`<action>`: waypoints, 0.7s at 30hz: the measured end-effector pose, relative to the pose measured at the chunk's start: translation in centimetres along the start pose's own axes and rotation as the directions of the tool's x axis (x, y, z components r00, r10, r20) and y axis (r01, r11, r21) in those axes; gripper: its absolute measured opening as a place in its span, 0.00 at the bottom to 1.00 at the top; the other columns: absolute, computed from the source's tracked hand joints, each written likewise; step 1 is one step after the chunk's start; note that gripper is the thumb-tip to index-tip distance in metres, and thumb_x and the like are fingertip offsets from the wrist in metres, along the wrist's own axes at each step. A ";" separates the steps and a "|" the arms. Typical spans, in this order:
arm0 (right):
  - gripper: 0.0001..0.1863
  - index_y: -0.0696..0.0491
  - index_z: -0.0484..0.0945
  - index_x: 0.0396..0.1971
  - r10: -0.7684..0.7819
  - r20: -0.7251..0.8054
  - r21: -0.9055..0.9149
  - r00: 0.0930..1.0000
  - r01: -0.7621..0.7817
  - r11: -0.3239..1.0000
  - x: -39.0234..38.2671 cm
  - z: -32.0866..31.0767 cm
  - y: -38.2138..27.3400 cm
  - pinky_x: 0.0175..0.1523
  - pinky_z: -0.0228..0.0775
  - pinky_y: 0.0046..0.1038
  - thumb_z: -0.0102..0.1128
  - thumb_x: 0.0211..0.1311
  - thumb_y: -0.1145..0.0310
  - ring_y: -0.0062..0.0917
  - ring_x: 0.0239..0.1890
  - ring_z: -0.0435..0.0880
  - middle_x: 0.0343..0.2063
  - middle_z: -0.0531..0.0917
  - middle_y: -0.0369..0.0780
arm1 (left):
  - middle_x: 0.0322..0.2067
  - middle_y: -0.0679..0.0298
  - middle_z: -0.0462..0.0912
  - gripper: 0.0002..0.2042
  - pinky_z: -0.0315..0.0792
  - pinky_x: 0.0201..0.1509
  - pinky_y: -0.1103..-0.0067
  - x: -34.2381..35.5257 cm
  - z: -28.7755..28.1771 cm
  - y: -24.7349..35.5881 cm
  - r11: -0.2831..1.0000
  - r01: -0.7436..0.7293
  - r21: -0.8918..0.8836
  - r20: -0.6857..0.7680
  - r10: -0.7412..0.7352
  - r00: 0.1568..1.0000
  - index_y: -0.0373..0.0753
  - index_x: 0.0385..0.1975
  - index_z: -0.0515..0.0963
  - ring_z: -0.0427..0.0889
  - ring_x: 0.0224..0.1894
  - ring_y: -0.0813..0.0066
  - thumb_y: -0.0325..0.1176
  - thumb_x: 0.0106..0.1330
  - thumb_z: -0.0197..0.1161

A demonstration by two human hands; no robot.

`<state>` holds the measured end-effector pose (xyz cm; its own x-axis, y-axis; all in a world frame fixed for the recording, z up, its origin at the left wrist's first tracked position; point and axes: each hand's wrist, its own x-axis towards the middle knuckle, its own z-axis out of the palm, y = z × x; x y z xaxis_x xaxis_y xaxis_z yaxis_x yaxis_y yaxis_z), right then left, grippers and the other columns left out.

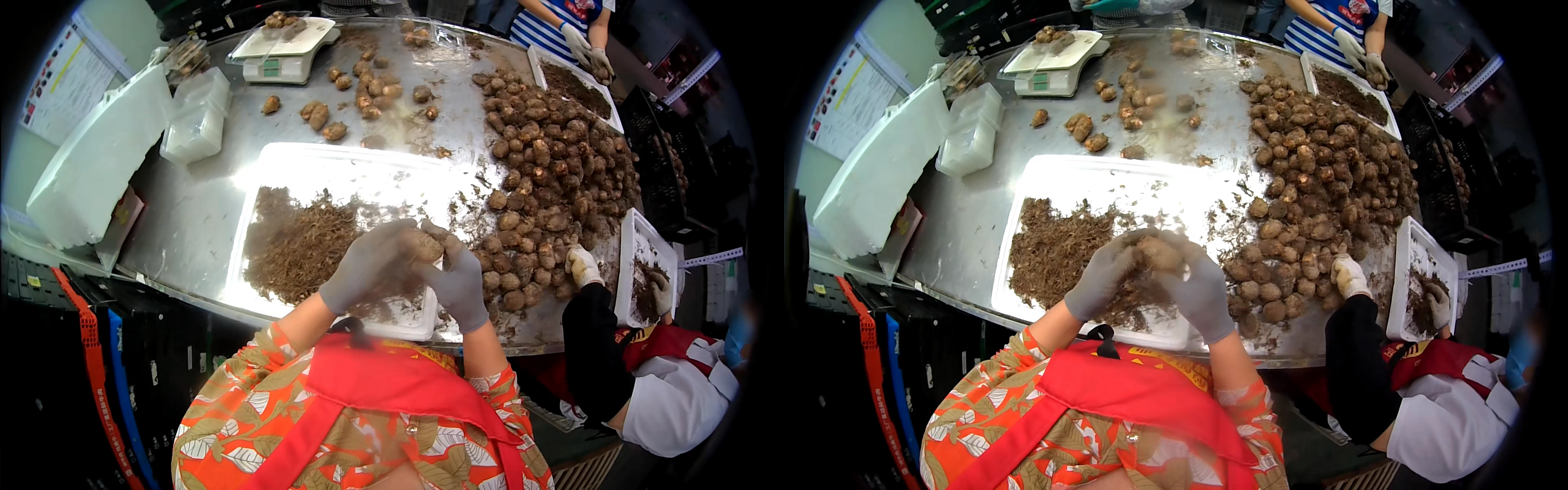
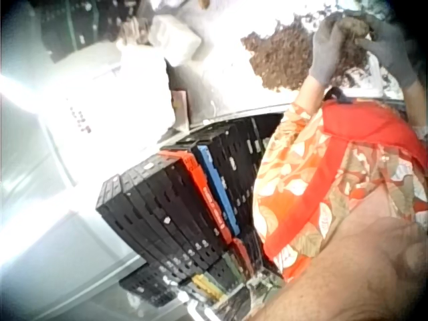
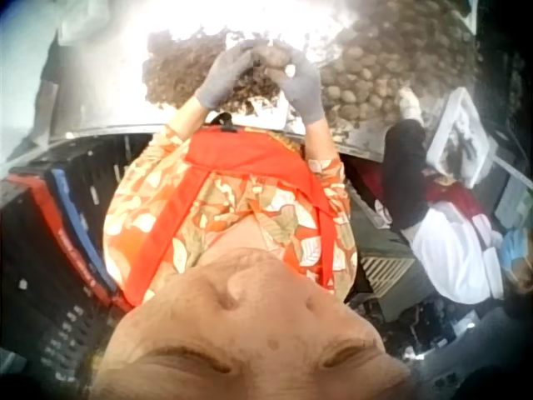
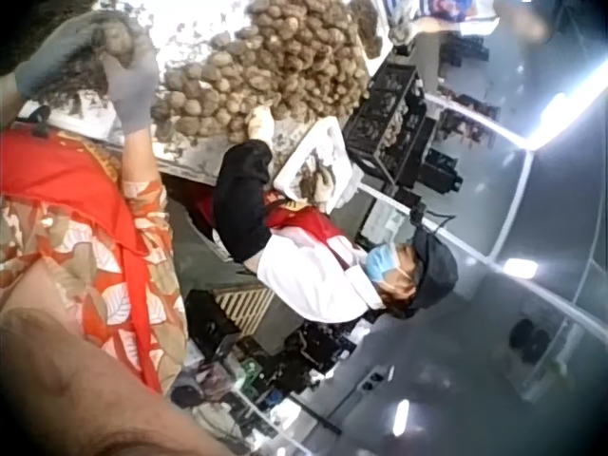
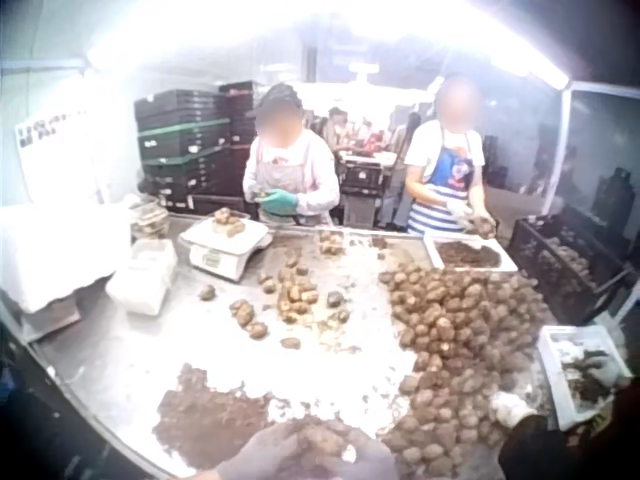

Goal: The person peels ginger roots by hand, removing the outer skin and placing the peeled pieces on a metal tray. The person works continuously, picking up new roots from a pile and discarding the peels into a separate container.

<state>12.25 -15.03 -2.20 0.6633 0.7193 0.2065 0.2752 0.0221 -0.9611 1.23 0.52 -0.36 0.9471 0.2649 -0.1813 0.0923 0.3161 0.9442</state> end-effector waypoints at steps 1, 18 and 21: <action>0.28 0.53 0.78 0.57 -0.039 -0.029 -0.020 0.999 0.039 0.999 -0.1 0.2 0.0 0.56 0.76 0.28 0.69 0.53 0.76 0.29 0.50 0.84 0.46 0.84 0.43 | 0.48 0.58 0.80 0.24 0.79 0.48 0.77 -0.1 0.3 0.0 0.995 -0.038 0.095 -0.022 0.040 0.999 0.36 0.67 0.64 0.83 0.46 0.71 0.34 0.73 0.54; 0.26 0.58 0.76 0.56 -0.018 -0.155 -0.032 0.988 0.013 0.999 -4.3 1.5 -0.6 0.51 0.75 0.24 0.67 0.55 0.79 0.25 0.45 0.83 0.46 0.83 0.42 | 0.35 0.63 0.83 0.06 0.74 0.36 0.82 -3.7 2.1 -2.6 0.900 -0.245 0.360 -0.169 0.322 0.932 0.32 0.38 0.81 0.80 0.33 0.81 0.25 0.65 0.63; 0.25 0.58 0.75 0.56 -0.085 -0.182 -0.142 0.980 0.059 0.988 -4.7 1.2 -0.8 0.51 0.75 0.24 0.66 0.55 0.80 0.24 0.46 0.81 0.48 0.81 0.41 | 0.35 0.60 0.83 0.06 0.75 0.37 0.80 -4.5 1.1 -3.4 0.810 -0.179 0.559 -0.157 0.315 0.936 0.33 0.38 0.81 0.81 0.34 0.76 0.26 0.65 0.62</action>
<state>8.10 -17.58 -2.64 0.7532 0.5762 0.3174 0.4103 -0.0344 -0.9113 -2.96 -2.70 -2.44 0.8673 0.4905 0.0848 0.0768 -0.3002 0.9508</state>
